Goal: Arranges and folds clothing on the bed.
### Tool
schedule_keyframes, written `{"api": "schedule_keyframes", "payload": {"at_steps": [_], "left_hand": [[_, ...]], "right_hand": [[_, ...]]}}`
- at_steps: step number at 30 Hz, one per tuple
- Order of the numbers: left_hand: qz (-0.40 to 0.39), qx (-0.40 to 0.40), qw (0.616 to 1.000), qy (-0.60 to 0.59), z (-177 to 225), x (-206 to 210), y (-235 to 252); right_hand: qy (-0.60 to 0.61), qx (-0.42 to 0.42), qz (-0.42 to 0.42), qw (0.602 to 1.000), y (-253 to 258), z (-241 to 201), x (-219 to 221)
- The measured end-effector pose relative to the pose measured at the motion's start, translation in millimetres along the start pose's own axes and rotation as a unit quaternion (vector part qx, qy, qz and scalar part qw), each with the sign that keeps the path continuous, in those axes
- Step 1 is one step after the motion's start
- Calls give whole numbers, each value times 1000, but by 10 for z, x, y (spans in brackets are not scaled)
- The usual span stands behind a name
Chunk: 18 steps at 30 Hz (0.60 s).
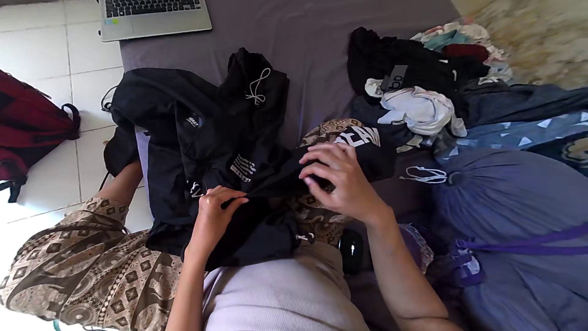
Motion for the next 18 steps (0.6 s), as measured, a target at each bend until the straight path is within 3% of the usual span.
{"api": "schedule_keyframes", "payload": {"at_steps": [7, 18], "left_hand": [[-7, -7, 1000, -6, -8, 2, 12], [-35, 23, 999, -13, 37, 44, 34]], "right_hand": [[-100, -22, -8, 995, -10, 28, 248], [-19, -4, -20, 1000, -30, 147, 136]]}}
Point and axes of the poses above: each hand's wrist, its own y-axis towards the middle knuckle, its own x-axis out of the palm, z = x × y, the point moved 9 cm from there along y, towards the middle knuckle, and after that the axes turned 2 degrees about z, right-handed, at the moved point
